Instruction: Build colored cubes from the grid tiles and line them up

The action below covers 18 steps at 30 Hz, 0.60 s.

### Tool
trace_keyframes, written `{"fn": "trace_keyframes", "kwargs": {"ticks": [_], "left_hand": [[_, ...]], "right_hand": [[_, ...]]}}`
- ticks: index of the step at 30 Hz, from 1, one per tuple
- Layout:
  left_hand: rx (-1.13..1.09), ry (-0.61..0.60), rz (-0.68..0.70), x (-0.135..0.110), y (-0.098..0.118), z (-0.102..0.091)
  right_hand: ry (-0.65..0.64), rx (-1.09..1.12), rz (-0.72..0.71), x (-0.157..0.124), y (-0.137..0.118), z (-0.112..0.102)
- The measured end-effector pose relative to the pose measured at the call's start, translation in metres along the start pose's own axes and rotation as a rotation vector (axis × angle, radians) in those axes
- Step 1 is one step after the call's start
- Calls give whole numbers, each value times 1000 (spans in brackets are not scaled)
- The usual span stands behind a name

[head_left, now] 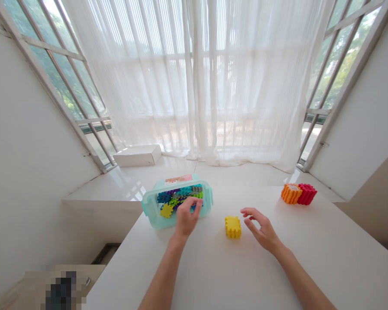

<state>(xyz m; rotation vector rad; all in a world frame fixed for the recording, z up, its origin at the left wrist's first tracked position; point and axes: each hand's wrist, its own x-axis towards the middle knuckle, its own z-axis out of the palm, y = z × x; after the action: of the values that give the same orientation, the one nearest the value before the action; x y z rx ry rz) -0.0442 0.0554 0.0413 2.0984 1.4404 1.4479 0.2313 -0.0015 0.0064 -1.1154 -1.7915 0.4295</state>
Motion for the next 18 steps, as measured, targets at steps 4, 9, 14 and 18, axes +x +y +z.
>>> {"fn": "trace_keyframes", "kwargs": {"ticks": [4,9,14,18], "left_hand": [[265,232,-56,3,-29,-23],[565,134,-179,-7,-51,-29],[742,33,-294,-15,-53,-26],[781,-62,-340,-17,-50,-32]], "right_hand": [[34,17,-20,1,0,-1],[32,30,-15,0,-1,-1],[29,26,2,-1,-2,-1],[27,15,-1,-1,-4,-1]]}}
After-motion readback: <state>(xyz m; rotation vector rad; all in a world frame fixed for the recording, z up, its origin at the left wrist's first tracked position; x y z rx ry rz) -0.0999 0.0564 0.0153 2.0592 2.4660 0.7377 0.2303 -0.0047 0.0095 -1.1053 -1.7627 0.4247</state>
